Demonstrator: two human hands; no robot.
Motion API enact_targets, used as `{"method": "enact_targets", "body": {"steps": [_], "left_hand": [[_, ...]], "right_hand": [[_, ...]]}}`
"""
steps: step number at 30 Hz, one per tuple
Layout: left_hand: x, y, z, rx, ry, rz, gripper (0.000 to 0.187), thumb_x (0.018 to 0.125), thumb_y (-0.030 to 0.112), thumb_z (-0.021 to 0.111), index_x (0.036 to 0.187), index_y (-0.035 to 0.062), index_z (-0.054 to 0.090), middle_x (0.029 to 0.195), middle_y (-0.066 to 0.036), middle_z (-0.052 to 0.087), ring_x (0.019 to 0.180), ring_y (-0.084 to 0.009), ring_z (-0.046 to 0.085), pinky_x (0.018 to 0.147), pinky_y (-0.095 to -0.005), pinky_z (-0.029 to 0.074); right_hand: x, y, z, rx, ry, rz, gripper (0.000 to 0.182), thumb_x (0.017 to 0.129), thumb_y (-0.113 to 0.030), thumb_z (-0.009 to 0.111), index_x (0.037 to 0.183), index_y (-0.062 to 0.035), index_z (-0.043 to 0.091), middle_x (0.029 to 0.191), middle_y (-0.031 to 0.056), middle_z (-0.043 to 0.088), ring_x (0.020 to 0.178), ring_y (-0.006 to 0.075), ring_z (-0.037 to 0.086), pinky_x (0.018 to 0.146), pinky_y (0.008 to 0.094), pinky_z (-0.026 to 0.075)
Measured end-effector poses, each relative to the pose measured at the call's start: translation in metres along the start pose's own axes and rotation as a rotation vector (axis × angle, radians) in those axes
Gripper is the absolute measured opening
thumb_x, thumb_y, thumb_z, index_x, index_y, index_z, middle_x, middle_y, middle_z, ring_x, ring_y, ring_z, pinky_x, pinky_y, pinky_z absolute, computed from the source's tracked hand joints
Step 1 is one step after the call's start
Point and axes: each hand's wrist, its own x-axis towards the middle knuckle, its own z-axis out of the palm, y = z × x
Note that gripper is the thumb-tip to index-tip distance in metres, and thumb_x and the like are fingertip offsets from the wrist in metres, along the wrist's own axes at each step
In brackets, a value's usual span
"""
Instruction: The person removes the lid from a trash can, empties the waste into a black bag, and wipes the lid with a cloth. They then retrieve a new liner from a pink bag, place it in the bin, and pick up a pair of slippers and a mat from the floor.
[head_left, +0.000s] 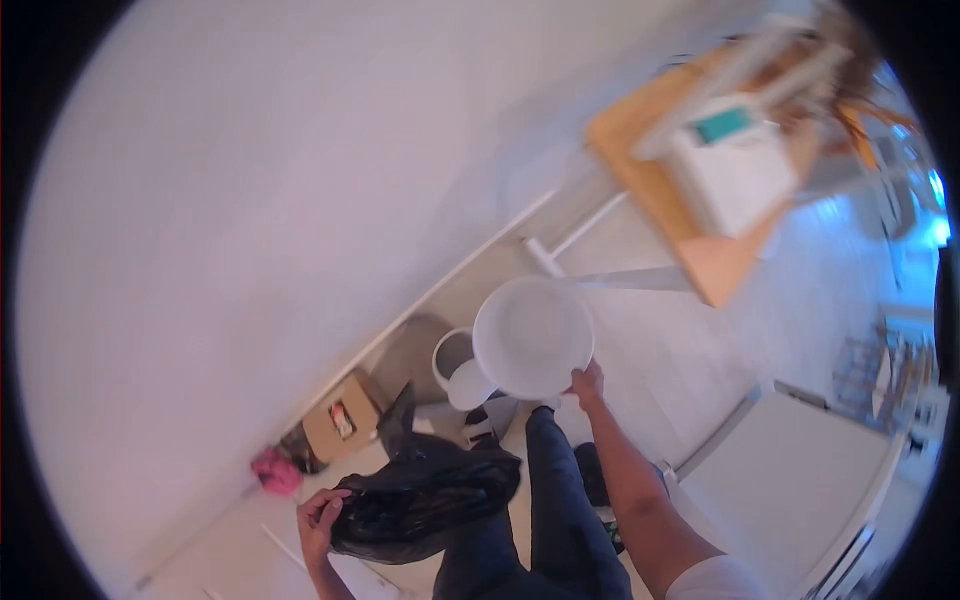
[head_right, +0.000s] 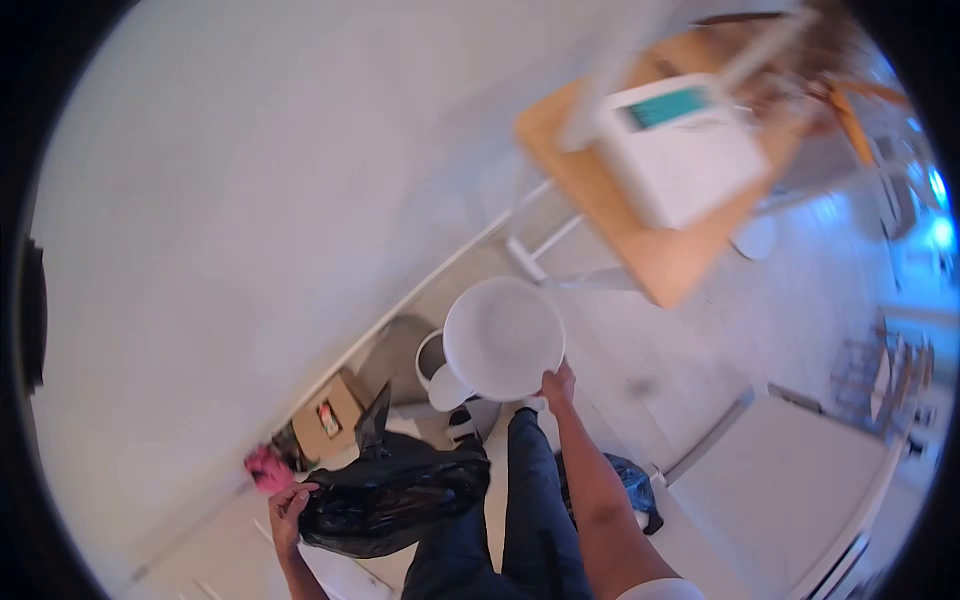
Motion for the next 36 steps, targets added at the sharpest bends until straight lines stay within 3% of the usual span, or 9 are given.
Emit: {"method": "enact_targets", "body": {"steps": [5,7,13,15,17,23,26,33,36], "left_hand": [[0.007,0.052,0.040,0.133,-0.259,0.219,0.028,0.080,0.010,0.062,0.105,-0.0030,0.062,0.094,-0.008,0.064,0.090,-0.0139,0.058,0.081,-0.0284,0.045],[-0.004,0.099,0.074,0.485,-0.488,0.514,0.027,0.089,0.020,0.056,0.111,0.0056,0.056,0.121,-0.015,0.053,0.106,-0.0320,0.055,0.088,-0.0380,0.044],[-0.050,0.177,0.218,0.825,-0.645,1.028,0.042,0.079,0.022,0.065,0.115,0.0060,0.053,0.115,-0.023,0.051,0.103,-0.0408,0.050,0.089,-0.0413,0.041],[-0.100,0.232,0.261,0.798,-0.735,0.825,0.048,0.074,0.024,0.070,0.115,0.0057,0.053,0.114,-0.024,0.049,0.099,-0.0400,0.050,0.086,-0.0429,0.041],[-0.112,0.247,0.315,0.743,-0.721,1.142,0.053,0.070,0.025,0.074,0.115,0.0063,0.053,0.113,-0.022,0.048,0.095,-0.0389,0.049,0.084,-0.0438,0.041],[-0.178,0.334,0.506,1.021,-0.877,1.004,0.055,0.073,0.028,0.072,0.116,0.0008,0.052,0.114,-0.023,0.052,0.098,-0.0407,0.052,0.086,-0.0412,0.042],[-0.209,0.369,0.587,0.658,-1.038,0.858,0.056,0.082,0.036,0.063,0.122,-0.0019,0.049,0.118,-0.024,0.055,0.112,-0.0363,0.051,0.092,-0.0396,0.040],[-0.235,0.454,0.740,0.758,-1.433,0.708,0.059,0.085,0.032,0.061,0.127,-0.0046,0.042,0.123,-0.020,0.052,0.115,-0.0303,0.048,0.095,-0.0356,0.037],[-0.250,0.472,0.813,0.635,-1.376,0.664,0.057,0.086,0.027,0.060,0.129,-0.0055,0.041,0.128,-0.019,0.048,0.117,-0.0295,0.045,0.099,-0.0355,0.032]], "right_hand": [[-0.144,-0.045,-0.123,-0.091,0.124,-0.043,0.050,0.072,-0.002,0.041,0.121,-0.0031,0.051,0.085,0.0177,0.063,0.061,0.0289,0.065,0.046,0.0359,0.056],[-0.209,-0.070,-0.182,-0.095,0.151,-0.032,0.051,0.072,-0.003,0.042,0.122,-0.0037,0.051,0.081,0.0168,0.064,0.059,0.0275,0.065,0.047,0.0344,0.056],[-0.340,-0.126,-0.316,0.121,0.347,-0.081,0.051,0.073,-0.008,0.044,0.124,-0.0062,0.050,0.075,0.0173,0.065,0.054,0.0244,0.065,0.051,0.0335,0.057],[-0.369,-0.151,-0.354,-0.019,0.370,-0.086,0.053,0.073,-0.008,0.043,0.126,-0.0106,0.050,0.071,0.0187,0.065,0.052,0.0247,0.065,0.051,0.0320,0.056],[-0.375,-0.154,-0.393,0.000,0.428,-0.095,0.054,0.074,-0.009,0.042,0.127,-0.0134,0.049,0.070,0.0188,0.064,0.051,0.0242,0.064,0.052,0.0318,0.056],[-0.356,-0.178,-0.551,-0.120,0.498,-0.158,0.054,0.074,-0.010,0.042,0.127,-0.0179,0.050,0.064,0.0119,0.064,0.044,0.0214,0.060,0.058,0.0329,0.054],[-0.352,-0.193,-0.622,-0.153,0.525,-0.194,0.053,0.075,-0.011,0.042,0.127,-0.0212,0.050,0.066,0.0123,0.064,0.044,0.0221,0.060,0.059,0.0327,0.053],[-0.285,-0.212,-0.746,-0.535,0.895,-0.230,0.043,0.084,-0.020,0.047,0.125,-0.0314,0.053,0.068,0.0097,0.061,0.063,0.0237,0.059,0.059,0.0385,0.046],[-0.253,-0.233,-0.809,-0.536,0.945,-0.201,0.039,0.086,-0.025,0.049,0.123,-0.0346,0.053,0.068,0.0090,0.060,0.064,0.0252,0.059,0.058,0.0387,0.045]]}}
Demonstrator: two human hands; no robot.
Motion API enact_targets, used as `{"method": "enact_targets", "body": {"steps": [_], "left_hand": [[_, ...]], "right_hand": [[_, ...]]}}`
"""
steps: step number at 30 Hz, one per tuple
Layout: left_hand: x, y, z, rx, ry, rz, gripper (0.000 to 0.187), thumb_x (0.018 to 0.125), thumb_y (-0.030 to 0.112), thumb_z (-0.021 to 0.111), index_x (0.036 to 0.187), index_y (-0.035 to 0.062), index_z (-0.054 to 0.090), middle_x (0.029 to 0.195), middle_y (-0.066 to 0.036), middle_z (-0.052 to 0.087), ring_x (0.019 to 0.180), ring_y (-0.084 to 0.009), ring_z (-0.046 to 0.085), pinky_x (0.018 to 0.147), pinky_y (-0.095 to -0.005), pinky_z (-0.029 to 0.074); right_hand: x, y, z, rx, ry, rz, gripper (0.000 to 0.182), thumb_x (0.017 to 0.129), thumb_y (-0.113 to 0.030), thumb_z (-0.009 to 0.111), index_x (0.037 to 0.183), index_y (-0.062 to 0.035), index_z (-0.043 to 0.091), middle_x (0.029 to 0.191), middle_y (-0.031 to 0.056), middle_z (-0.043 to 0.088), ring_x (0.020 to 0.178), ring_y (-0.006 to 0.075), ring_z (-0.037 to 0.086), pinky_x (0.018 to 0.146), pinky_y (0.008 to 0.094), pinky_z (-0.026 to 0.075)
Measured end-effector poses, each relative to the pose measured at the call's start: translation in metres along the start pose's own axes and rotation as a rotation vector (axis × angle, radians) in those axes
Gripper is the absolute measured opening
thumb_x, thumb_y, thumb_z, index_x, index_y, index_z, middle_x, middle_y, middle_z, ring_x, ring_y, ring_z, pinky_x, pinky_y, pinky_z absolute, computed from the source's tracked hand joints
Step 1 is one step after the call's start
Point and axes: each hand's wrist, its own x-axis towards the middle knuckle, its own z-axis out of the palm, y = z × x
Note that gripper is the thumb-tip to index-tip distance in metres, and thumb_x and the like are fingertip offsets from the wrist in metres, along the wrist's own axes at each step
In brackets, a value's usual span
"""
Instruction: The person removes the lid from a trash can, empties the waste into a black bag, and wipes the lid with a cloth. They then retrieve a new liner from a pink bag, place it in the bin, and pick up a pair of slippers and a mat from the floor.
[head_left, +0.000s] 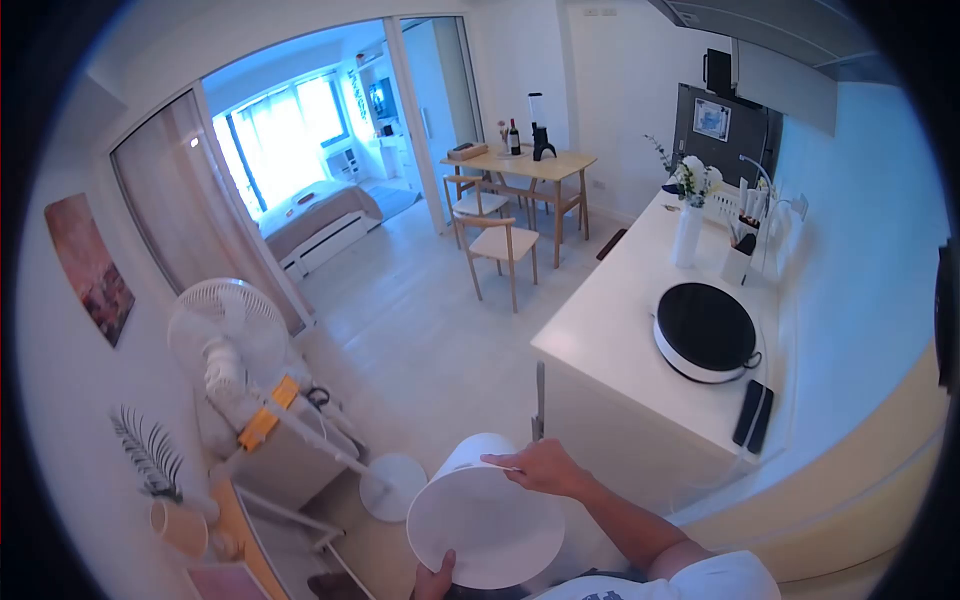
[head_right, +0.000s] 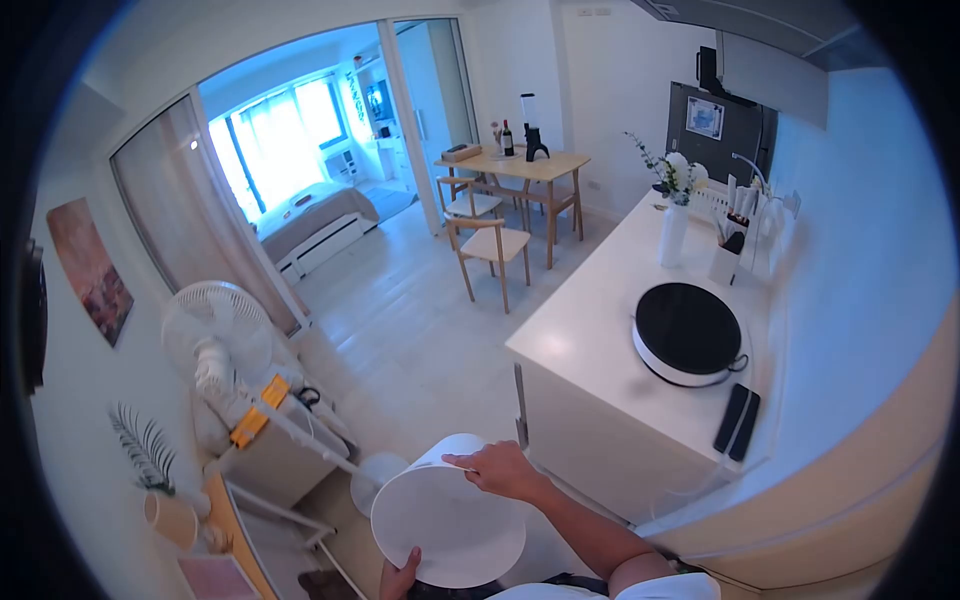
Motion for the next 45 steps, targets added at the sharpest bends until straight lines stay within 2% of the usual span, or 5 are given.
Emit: {"method": "enact_targets", "body": {"steps": [6,8,18,33,45], "left_hand": [[0.219,-0.012,-0.037,-0.080,0.181,0.058,0.043,0.074,0.009,0.062,0.113,-0.0065,0.052,0.102,-0.014,0.061,0.090,-0.0207,0.059,0.080,-0.0299,0.046],[0.276,0.034,-0.052,-0.144,0.039,0.039,0.048,0.071,0.008,0.061,0.115,-0.0076,0.049,0.103,-0.016,0.060,0.091,-0.0235,0.059,0.080,-0.0313,0.047],[0.540,0.150,-0.001,-0.368,-0.316,-0.044,0.054,0.070,0.005,0.058,0.119,-0.0044,0.037,0.106,-0.018,0.052,0.090,-0.0274,0.057,0.074,-0.0361,0.050],[0.869,0.349,0.285,-0.182,-0.540,-0.135,0.058,0.066,0.000,0.055,0.121,-0.0027,0.039,0.106,-0.020,0.054,0.091,-0.0321,0.058,0.075,-0.0378,0.051],[1.090,0.475,0.556,-0.089,-0.885,-0.148,0.057,0.065,-0.001,0.053,0.120,-0.0040,0.041,0.105,-0.018,0.056,0.091,-0.0322,0.058,0.078,-0.0393,0.049]], "right_hand": [[0.148,0.045,-0.011,0.154,0.131,0.191,0.032,0.088,-0.039,0.051,0.117,-0.0292,0.060,0.078,0.0074,0.065,0.066,0.0247,0.061,0.061,0.0351,0.046],[0.184,0.073,-0.018,0.620,0.293,0.178,0.036,0.086,-0.041,0.058,0.111,-0.0164,0.064,0.095,0.0083,0.068,0.074,0.0186,0.064,0.070,0.0291,0.048],[0.249,0.233,-0.084,0.498,0.595,0.679,0.028,0.086,-0.025,0.061,0.104,-0.0051,0.065,0.090,0.0087,0.068,0.074,0.0142,0.062,0.071,0.0272,0.049],[0.457,0.574,-0.205,0.583,0.831,0.664,0.035,0.087,-0.020,0.059,0.118,-0.0050,0.056,0.100,0.0086,0.064,0.090,0.0146,0.061,0.083,0.0294,0.046],[0.494,0.802,-0.284,0.387,1.126,1.048,0.032,0.090,-0.021,0.054,0.119,-0.0063,0.055,0.112,0.0081,0.060,0.099,0.0162,0.057,0.086,0.0321,0.044]]}}
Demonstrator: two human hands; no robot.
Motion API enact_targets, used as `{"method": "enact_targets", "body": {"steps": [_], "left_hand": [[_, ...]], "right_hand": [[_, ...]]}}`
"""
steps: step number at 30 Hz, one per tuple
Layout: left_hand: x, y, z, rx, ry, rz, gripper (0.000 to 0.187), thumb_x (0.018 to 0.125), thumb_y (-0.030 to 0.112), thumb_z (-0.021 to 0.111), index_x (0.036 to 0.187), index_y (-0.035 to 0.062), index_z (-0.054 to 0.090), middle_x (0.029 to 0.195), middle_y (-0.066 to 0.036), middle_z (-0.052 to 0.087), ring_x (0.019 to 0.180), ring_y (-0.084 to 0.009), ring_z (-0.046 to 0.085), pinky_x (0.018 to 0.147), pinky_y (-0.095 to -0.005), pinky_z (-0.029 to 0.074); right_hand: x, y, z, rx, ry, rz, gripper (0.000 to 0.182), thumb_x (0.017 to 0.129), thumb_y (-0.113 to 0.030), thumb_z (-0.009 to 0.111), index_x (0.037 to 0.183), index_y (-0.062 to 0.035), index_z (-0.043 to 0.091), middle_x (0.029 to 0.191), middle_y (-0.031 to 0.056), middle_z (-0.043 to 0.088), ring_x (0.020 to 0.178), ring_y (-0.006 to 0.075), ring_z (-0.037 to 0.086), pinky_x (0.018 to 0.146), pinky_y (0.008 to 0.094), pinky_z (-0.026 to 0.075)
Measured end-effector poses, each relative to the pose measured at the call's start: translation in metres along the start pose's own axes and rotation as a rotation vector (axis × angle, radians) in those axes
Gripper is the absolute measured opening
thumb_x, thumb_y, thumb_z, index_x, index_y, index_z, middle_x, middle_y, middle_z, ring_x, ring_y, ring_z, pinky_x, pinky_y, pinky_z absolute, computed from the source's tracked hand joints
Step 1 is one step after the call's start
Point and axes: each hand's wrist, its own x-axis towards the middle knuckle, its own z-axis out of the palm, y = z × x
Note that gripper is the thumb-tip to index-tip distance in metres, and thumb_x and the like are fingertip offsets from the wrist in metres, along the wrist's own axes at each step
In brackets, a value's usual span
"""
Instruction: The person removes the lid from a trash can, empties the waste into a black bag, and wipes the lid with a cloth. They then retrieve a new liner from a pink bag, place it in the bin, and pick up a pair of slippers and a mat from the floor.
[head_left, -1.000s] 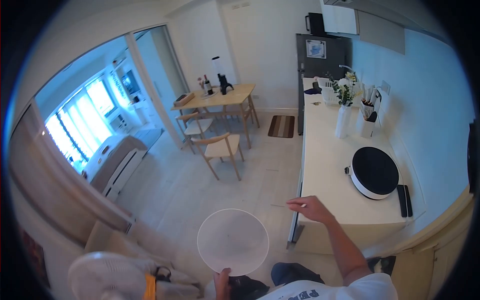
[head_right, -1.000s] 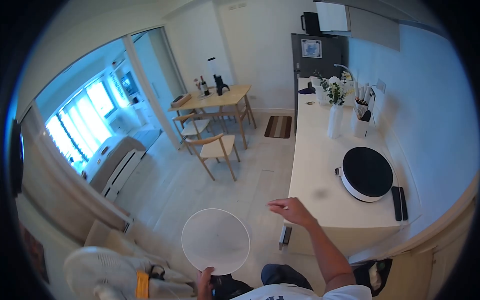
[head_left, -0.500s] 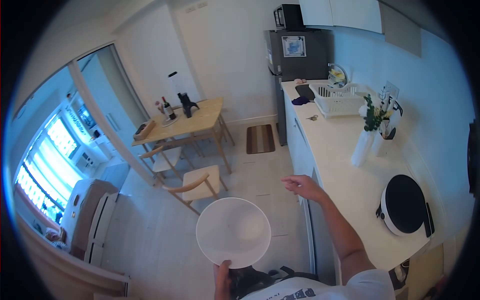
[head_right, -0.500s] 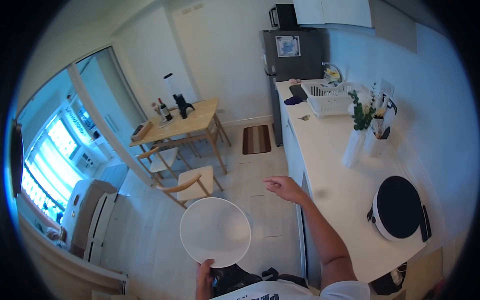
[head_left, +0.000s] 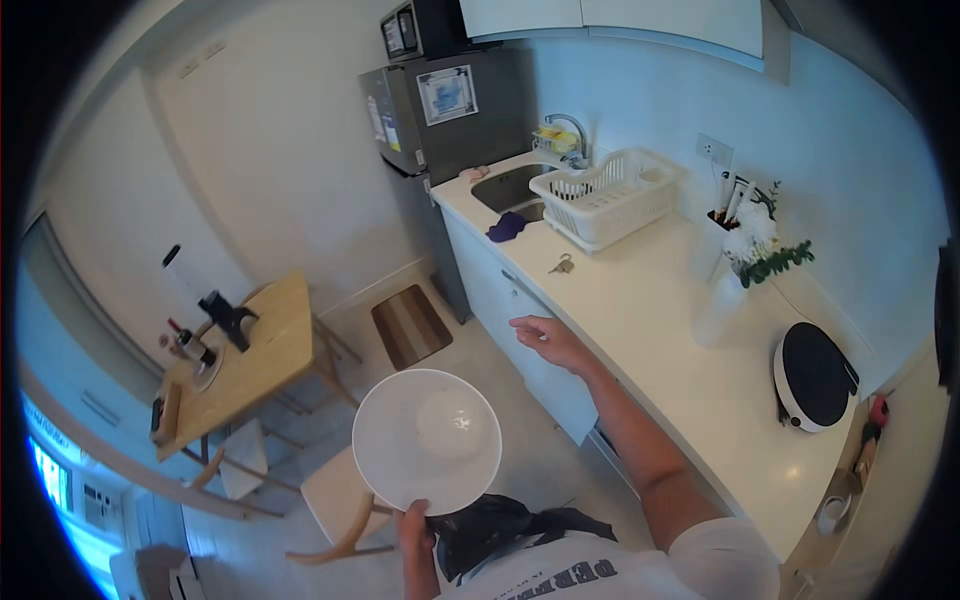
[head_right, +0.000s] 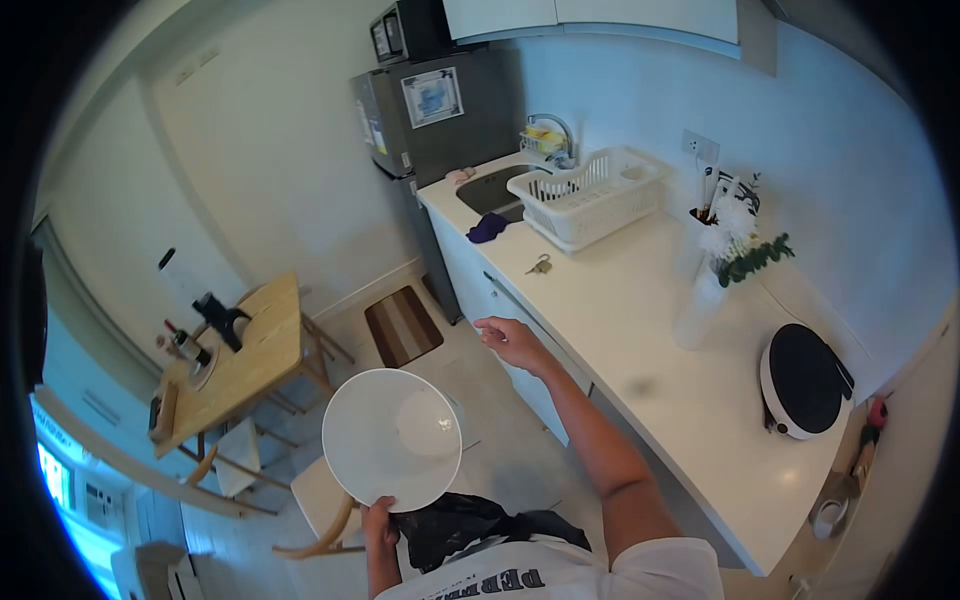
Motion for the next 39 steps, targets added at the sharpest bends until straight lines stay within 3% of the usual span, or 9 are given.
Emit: {"method": "enact_targets", "body": {"steps": [9,16,18,23,27,32,34,36,39], "left_hand": [[0.219,0.049,0.071,0.137,-0.177,-0.023,0.048,0.067,0.000,0.052,0.114,-0.0063,0.048,0.101,-0.016,0.058,0.089,-0.0283,0.058,0.073,-0.0333,0.048],[0.363,0.061,0.164,0.032,-0.242,-0.034,0.047,0.069,-0.001,0.047,0.115,-0.0106,0.045,0.104,-0.017,0.057,0.096,-0.0284,0.057,0.086,-0.0353,0.044],[0.395,0.075,0.186,0.093,-0.228,-0.071,0.047,0.070,-0.001,0.046,0.116,-0.0111,0.044,0.105,-0.017,0.057,0.097,-0.0280,0.057,0.087,-0.0354,0.043],[0.465,0.077,0.224,0.234,-0.282,-0.050,0.047,0.073,-0.001,0.042,0.119,-0.0099,0.042,0.109,-0.019,0.055,0.100,-0.0282,0.055,0.088,-0.0328,0.042],[0.511,0.059,0.233,0.436,-0.335,0.022,0.052,0.075,0.001,0.042,0.127,-0.0041,0.038,0.111,-0.021,0.055,0.105,-0.0304,0.053,0.091,-0.0334,0.039],[0.489,0.107,0.245,0.636,-0.480,-0.056,0.052,0.077,0.003,0.044,0.128,-0.0042,0.037,0.110,-0.025,0.056,0.104,-0.0324,0.055,0.091,-0.0350,0.040],[0.474,0.124,0.237,0.706,-0.522,-0.108,0.051,0.078,0.004,0.044,0.127,-0.0044,0.037,0.109,-0.026,0.056,0.103,-0.0332,0.055,0.090,-0.0360,0.040],[0.459,0.142,0.230,0.801,-0.582,-0.004,0.048,0.080,0.006,0.044,0.126,-0.0051,0.038,0.106,-0.026,0.058,0.100,-0.0337,0.057,0.087,-0.0374,0.043],[0.469,0.159,0.224,0.771,-0.571,-0.113,0.045,0.081,0.007,0.046,0.124,-0.0050,0.041,0.104,-0.024,0.059,0.100,-0.0323,0.057,0.086,-0.0366,0.043]], "right_hand": [[0.196,0.062,-0.005,-0.005,0.251,0.227,0.038,0.086,-0.018,0.057,0.124,-0.0093,0.051,0.111,0.0126,0.060,0.091,0.0202,0.061,0.079,0.0306,0.048],[0.418,0.217,-0.042,-0.952,0.743,0.273,0.044,0.080,-0.023,0.061,0.120,-0.0078,0.053,0.120,0.0215,0.051,0.109,0.0357,0.050,0.095,0.0393,0.039],[0.442,0.228,-0.046,-0.858,0.525,0.511,0.052,0.067,-0.026,0.073,0.114,-0.0086,0.060,0.111,0.0189,0.060,0.110,0.0304,0.052,0.095,0.0380,0.040],[0.439,0.122,0.003,-0.058,0.788,0.191,0.033,0.061,-0.015,0.072,0.090,-0.0029,0.065,0.076,0.0128,0.066,0.068,0.0191,0.064,0.065,0.0288,0.050],[0.432,0.106,0.118,-0.280,0.487,0.181,0.026,0.061,-0.018,0.073,0.081,-0.0066,0.061,0.079,0.0097,0.061,0.077,0.0269,0.062,0.070,0.0367,0.049],[0.476,0.284,0.207,-0.511,0.424,0.631,0.027,0.068,-0.022,0.066,0.088,-0.0045,0.060,0.094,0.0135,0.059,0.086,0.0333,0.057,0.071,0.0402,0.046],[0.459,0.363,0.235,-1.097,0.414,0.483,0.050,0.072,-0.023,0.063,0.114,-0.0003,0.048,0.111,0.0176,0.049,0.101,0.0345,0.049,0.084,0.0449,0.044],[0.443,0.338,0.239,-1.020,0.413,0.508,0.042,0.076,-0.021,0.059,0.112,-0.0016,0.052,0.112,0.0152,0.049,0.108,0.0334,0.042,0.089,0.0472,0.040],[0.407,0.301,0.258,-0.648,-0.192,0.022,0.023,0.078,-0.017,0.052,0.093,-0.0060,0.065,0.115,0.0077,0.051,0.109,0.0282,0.044,0.088,0.0448,0.039]]}}
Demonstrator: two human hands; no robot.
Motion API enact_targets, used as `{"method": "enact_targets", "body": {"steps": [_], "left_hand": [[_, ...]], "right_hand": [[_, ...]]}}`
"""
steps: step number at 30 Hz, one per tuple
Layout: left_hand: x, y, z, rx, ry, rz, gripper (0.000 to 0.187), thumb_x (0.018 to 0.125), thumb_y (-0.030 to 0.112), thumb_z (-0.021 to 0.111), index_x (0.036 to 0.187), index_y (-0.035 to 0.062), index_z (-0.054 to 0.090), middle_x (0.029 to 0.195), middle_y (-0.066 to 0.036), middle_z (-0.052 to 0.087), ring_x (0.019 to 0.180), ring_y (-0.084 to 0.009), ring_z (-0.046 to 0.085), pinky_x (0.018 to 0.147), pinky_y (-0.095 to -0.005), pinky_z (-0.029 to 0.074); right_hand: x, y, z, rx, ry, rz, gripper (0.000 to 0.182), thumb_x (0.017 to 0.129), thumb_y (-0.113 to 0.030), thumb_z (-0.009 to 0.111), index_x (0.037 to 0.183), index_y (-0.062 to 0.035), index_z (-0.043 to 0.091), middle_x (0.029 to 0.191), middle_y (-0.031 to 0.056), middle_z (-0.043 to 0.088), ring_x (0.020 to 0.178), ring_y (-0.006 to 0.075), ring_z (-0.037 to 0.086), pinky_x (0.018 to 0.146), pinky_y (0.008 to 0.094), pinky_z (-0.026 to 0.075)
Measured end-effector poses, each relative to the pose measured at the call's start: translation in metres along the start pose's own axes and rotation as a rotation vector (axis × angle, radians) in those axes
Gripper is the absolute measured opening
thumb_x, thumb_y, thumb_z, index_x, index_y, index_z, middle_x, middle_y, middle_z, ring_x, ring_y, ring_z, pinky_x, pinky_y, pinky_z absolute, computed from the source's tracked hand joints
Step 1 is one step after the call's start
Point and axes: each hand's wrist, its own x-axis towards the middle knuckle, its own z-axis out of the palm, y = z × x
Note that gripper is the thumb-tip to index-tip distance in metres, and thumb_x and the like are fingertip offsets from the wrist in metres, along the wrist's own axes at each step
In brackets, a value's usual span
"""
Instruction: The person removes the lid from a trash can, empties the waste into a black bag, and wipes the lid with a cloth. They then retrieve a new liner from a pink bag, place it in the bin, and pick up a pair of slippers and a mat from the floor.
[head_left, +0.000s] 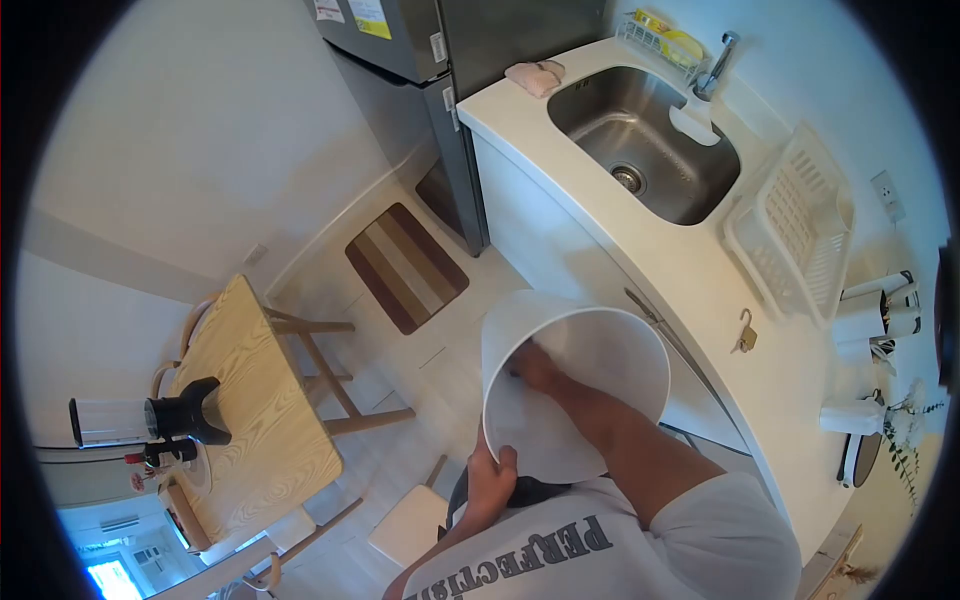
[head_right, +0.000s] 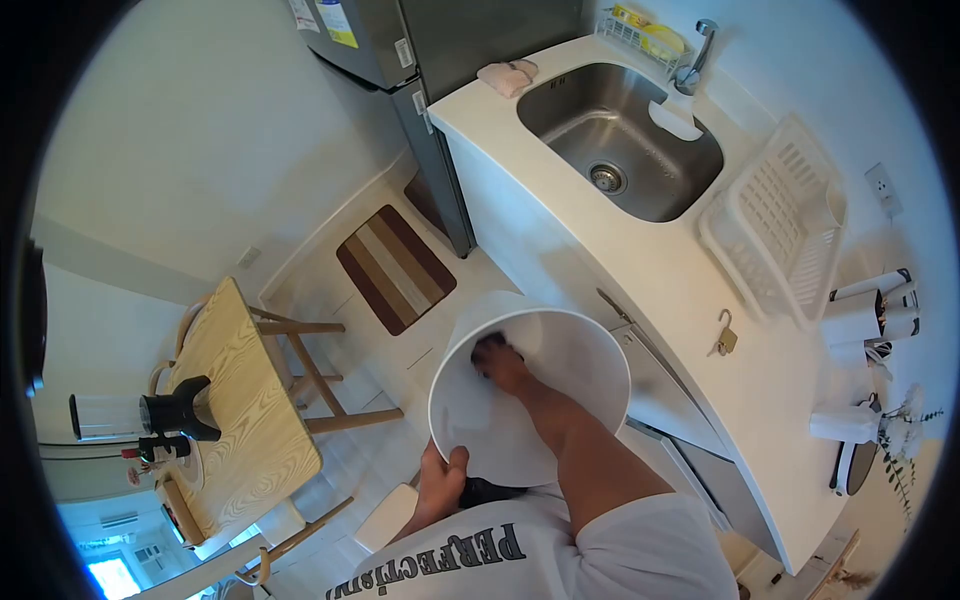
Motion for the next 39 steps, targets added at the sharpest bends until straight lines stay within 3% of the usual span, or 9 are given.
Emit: {"method": "enact_targets", "body": {"steps": [4,8,13,15,19,25,33,36,39], "left_hand": [[-0.004,-0.008,-0.020,-0.045,-0.008,-0.093,0.043,0.081,0.008,0.047,0.122,-0.0061,0.042,0.105,-0.022,0.059,0.101,-0.0297,0.057,0.088,-0.0356,0.042],[-0.004,0.010,-0.021,-0.200,0.036,-0.141,0.041,0.081,0.007,0.053,0.119,-0.0071,0.045,0.106,-0.020,0.059,0.098,-0.0252,0.056,0.088,-0.0353,0.041],[-0.004,0.014,-0.027,-0.458,-0.042,-0.048,0.037,0.082,0.005,0.049,0.117,-0.0079,0.046,0.103,-0.016,0.059,0.095,-0.0205,0.055,0.085,-0.0314,0.042],[-0.006,0.030,-0.034,-0.510,-0.042,-0.043,0.038,0.082,0.003,0.048,0.118,-0.0076,0.046,0.103,-0.016,0.058,0.095,-0.0201,0.055,0.085,-0.0305,0.042],[-0.006,0.056,-0.041,-0.486,0.058,0.193,0.034,0.081,0.000,0.051,0.114,-0.0077,0.048,0.102,-0.016,0.059,0.093,-0.0195,0.057,0.084,-0.0305,0.043],[0.000,0.101,-0.039,-0.166,0.110,0.484,0.054,0.086,0.001,0.040,0.139,-0.0026,0.026,0.117,-0.016,0.055,0.105,-0.0183,0.052,0.092,-0.0297,0.039],[0.117,0.147,0.063,-0.012,0.445,1.350,0.064,0.088,0.010,0.053,0.139,-0.0059,0.017,0.126,-0.020,0.049,0.106,-0.0237,0.055,0.088,-0.0329,0.043],[0.149,0.194,0.109,-0.017,0.284,1.182,0.080,0.085,0.013,0.059,0.141,-0.0050,0.005,0.112,-0.020,0.057,0.094,-0.0246,0.060,0.079,-0.0340,0.047],[0.192,0.214,0.142,0.028,0.167,1.142,0.087,0.083,0.019,0.062,0.141,-0.0037,0.001,0.102,-0.020,0.060,0.086,-0.0262,0.063,0.076,-0.0348,0.048]], "right_hand": [[-0.002,0.005,0.035,-0.823,-0.080,0.000,0.025,0.081,-0.020,0.050,0.095,-0.0086,0.067,0.109,0.0086,0.052,0.109,0.0266,0.044,0.086,0.0527,0.036],[0.013,-0.026,-0.036,-0.905,-0.535,0.373,0.028,0.084,-0.020,0.049,0.104,-0.0077,0.065,0.119,0.0102,0.049,0.107,0.0306,0.044,0.080,0.0586,0.036],[-0.004,-0.027,-0.064,-0.227,-0.684,0.937,0.036,0.079,-0.029,0.060,0.107,-0.0059,0.063,0.114,0.0177,0.054,0.110,0.0383,0.047,0.081,0.0608,0.041],[0.019,-0.001,-0.057,-0.035,-0.963,0.566,0.043,0.077,-0.026,0.061,0.114,-0.0046,0.058,0.117,0.0212,0.053,0.113,0.0387,0.048,0.089,0.0545,0.042],[0.085,-0.033,-0.086,0.100,-0.367,0.788,0.048,0.077,-0.023,0.056,0.121,-0.0033,0.050,0.130,0.0189,0.045,0.119,0.0322,0.046,0.096,0.0473,0.040],[0.180,-0.027,-0.158,0.218,0.169,0.415,0.043,0.080,-0.019,0.054,0.120,-0.0028,0.050,0.124,0.0212,0.049,0.119,0.0303,0.046,0.093,0.0409,0.043],[-0.001,-0.110,-0.417,0.479,0.585,0.235,0.040,0.082,-0.015,0.052,0.120,-0.0023,0.050,0.123,0.0200,0.050,0.117,0.0307,0.048,0.090,0.0399,0.044],[-0.033,-0.098,-0.446,0.452,0.664,0.273,0.039,0.082,-0.014,0.052,0.120,-0.0022,0.050,0.123,0.0198,0.051,0.117,0.0308,0.048,0.090,0.0396,0.045],[-0.042,-0.065,-0.457,1.142,0.815,0.176,0.039,0.079,-0.012,0.060,0.115,-0.0030,0.054,0.112,0.0180,0.057,0.106,0.0301,0.053,0.092,0.0404,0.042]]}}
